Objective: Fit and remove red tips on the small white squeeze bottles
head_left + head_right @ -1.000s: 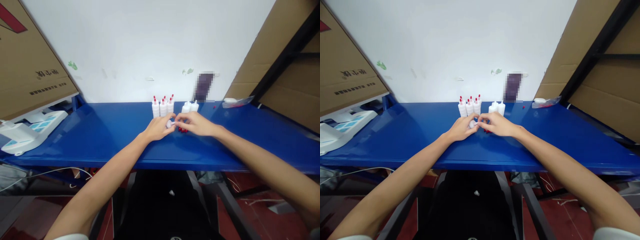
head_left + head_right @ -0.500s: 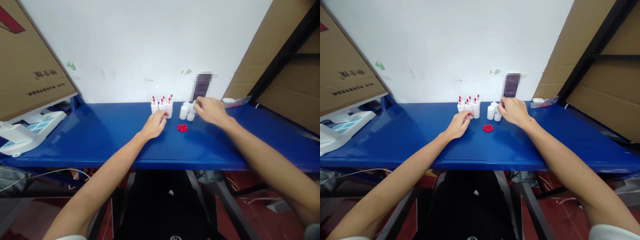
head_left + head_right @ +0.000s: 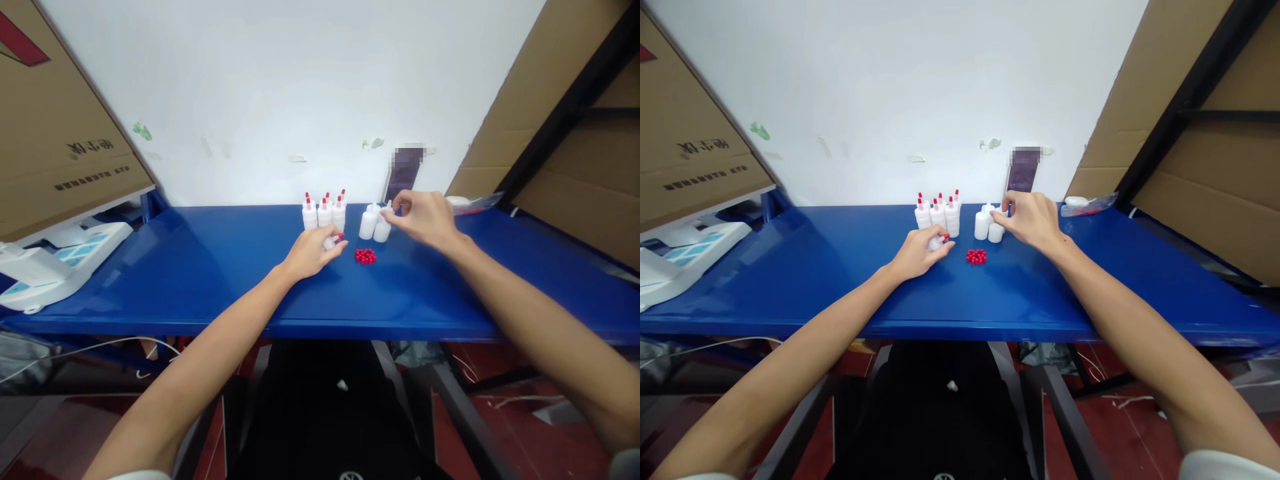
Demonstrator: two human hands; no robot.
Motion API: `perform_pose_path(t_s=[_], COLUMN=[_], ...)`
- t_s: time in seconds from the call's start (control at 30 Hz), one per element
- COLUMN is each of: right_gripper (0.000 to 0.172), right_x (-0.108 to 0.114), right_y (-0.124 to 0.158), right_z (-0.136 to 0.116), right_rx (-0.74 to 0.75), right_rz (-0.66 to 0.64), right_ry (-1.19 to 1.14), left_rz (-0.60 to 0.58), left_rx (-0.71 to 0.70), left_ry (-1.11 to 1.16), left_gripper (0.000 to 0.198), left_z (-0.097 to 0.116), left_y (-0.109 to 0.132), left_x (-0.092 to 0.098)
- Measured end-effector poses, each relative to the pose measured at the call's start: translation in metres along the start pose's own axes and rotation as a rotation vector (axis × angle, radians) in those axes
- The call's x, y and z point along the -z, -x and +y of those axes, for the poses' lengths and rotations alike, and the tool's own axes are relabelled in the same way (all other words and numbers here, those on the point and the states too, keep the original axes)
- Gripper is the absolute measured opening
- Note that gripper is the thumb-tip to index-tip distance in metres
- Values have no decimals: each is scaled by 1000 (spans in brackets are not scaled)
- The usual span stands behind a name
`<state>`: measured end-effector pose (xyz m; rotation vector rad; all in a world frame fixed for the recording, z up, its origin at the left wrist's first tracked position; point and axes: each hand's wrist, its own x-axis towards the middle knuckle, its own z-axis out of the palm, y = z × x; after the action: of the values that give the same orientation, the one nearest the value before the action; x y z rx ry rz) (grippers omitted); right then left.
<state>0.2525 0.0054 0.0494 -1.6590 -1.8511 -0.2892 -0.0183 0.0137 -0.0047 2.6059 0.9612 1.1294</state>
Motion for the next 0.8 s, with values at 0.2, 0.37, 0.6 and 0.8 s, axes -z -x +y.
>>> perform_pose_path(t_s=[0.2,0.37,0.6,0.8], right_gripper=[29,30,37,44], right_x=[5,-2,-11,-7], right_y=[12,24,33,24], right_z=[-18,-33,-52,-43], right_rx=[61,406,671,488], right_rz=[182,-173,-375,-429], right_ry=[-298,-352,-314,-526], left_rz=[-40,-66,-143,-97], left_rx=[4,-12,-87,-133], left_ry=[-27,15,66,-64], left_gripper=[26,23,13,28], left_z=[7,7,11,8], left_y=[1,1,0,1], left_x=[-2,-3,0,3])
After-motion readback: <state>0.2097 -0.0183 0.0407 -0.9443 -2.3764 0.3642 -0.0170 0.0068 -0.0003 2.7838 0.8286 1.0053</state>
